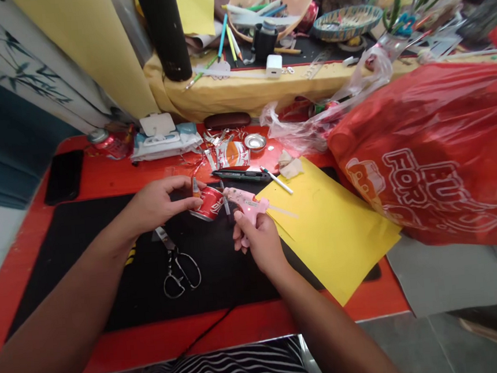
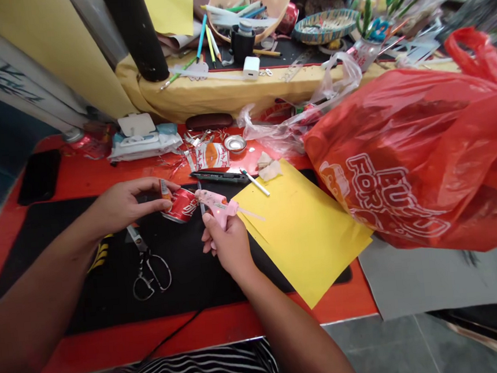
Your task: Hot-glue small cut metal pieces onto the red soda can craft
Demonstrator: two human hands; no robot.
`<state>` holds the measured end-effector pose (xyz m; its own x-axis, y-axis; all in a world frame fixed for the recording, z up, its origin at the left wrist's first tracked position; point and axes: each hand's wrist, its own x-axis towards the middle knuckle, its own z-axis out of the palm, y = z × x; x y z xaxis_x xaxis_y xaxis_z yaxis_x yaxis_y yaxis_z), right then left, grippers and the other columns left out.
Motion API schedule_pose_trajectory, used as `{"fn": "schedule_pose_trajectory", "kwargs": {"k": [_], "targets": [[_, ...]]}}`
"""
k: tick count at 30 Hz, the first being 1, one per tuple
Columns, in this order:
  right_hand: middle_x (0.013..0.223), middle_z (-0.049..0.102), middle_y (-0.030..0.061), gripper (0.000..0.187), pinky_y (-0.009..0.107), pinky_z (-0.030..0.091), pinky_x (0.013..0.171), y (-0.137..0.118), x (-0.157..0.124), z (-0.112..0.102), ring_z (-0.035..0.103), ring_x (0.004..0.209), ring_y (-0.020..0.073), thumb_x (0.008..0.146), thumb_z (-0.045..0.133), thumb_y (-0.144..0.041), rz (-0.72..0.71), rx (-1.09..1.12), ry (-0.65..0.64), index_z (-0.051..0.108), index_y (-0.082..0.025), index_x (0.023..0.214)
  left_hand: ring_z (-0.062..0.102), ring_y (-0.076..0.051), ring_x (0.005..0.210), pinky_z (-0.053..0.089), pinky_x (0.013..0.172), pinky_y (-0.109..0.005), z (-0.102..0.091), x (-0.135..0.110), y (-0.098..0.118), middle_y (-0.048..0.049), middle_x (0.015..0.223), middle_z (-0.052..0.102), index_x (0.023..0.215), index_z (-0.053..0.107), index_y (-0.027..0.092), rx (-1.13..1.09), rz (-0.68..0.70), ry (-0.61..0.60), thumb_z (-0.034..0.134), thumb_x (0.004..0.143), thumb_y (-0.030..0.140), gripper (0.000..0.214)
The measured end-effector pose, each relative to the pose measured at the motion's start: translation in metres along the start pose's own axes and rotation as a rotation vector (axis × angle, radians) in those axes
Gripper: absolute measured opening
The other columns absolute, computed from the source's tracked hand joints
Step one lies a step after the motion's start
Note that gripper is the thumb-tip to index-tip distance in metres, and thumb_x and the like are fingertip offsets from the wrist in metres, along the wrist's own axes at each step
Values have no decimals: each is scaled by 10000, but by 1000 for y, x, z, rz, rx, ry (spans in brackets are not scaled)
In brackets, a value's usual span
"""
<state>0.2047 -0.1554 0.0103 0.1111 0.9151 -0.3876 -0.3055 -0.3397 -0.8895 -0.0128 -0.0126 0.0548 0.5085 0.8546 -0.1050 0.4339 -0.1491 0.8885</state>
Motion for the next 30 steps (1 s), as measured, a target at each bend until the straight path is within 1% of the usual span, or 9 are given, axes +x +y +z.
{"fn": "schedule_pose_trajectory", "kwargs": {"k": [5, 9, 11, 14, 17, 19, 24, 27, 30], "targets": [[506, 625, -5, 509, 206, 384, 403, 1, 0, 0, 541, 406, 107, 918, 745, -632, -5, 1, 3, 650, -204, 659, 731, -254, 945, 596, 860, -323, 0, -2, -3, -107, 1064, 835, 957, 863, 200, -52, -54, 10, 981, 774, 481, 356], [491, 619, -2, 513, 202, 381, 408, 1, 0, -1, 531, 404, 104, 936, 732, -619, -5, -10, 1, 649, -203, 647, 772, -294, 1020, 626, 931, -392, -2, -4, -2, -131, 1162, 850, 928, 861, 199, -103, -97, 2, 986, 740, 548, 415], [516, 623, -5, 503, 203, 390, 412, 1, -1, -2, 558, 421, 109, 931, 741, -606, -11, -1, 8, 647, -203, 644, 785, -324, 1076, 636, 968, -430, -4, -5, -1, -143, 1197, 855, 937, 870, 201, -134, -114, 8, 992, 727, 556, 430], [523, 615, -8, 502, 207, 399, 417, -1, -1, -2, 573, 433, 115, 925, 751, -603, -12, -7, 11, 651, -202, 641, 787, -358, 1157, 627, 1031, -470, -8, -7, -1, -151, 1181, 865, 951, 883, 205, -181, -126, 34, 1004, 716, 554, 438], [514, 615, -7, 509, 209, 389, 412, -1, -1, -1, 550, 417, 110, 925, 751, -616, -9, -8, 8, 649, -204, 644, 794, -364, 1164, 616, 1058, -481, -11, -9, -4, -149, 1132, 876, 958, 896, 211, -251, -129, 85, 1019, 706, 549, 439], [501, 615, -7, 515, 210, 386, 408, 0, 0, -1, 526, 403, 106, 924, 752, -627, -6, -8, 11, 644, -207, 646, 807, -342, 1108, 629, 1020, -448, -12, -11, -7, -143, 1086, 879, 952, 901, 211, -335, -128, 128, 1035, 698, 529, 429], [487, 609, -2, 538, 208, 383, 411, 4, 1, -2, 547, 417, 117, 924, 756, -654, -7, -17, 22, 657, -204, 648, 773, -214, 811, 639, 749, -289, -14, -15, -10, -124, 951, 856, 933, 895, 164, -672, -125, 187, 1066, 698, 422, 389], [484, 609, 2, 559, 213, 377, 407, 5, 1, -3, 532, 409, 115, 925, 757, -673, -17, -24, 18, 661, -202, 640, 750, -183, 743, 644, 714, -269, -15, -17, -9, -82, 849, 810, 938, 874, 144, -885, -139, 199, 1051, 732, 352, 342], [490, 610, 4, 563, 218, 389, 418, 5, 0, -3, 546, 422, 122, 934, 755, -678, -16, -28, 10, 666, -202, 649, 762, -190, 769, 656, 712, -273, -15, -18, -8, -74, 862, 796, 956, 847, 143, -1034, -154, 205, 989, 808, 277, 245]]}}
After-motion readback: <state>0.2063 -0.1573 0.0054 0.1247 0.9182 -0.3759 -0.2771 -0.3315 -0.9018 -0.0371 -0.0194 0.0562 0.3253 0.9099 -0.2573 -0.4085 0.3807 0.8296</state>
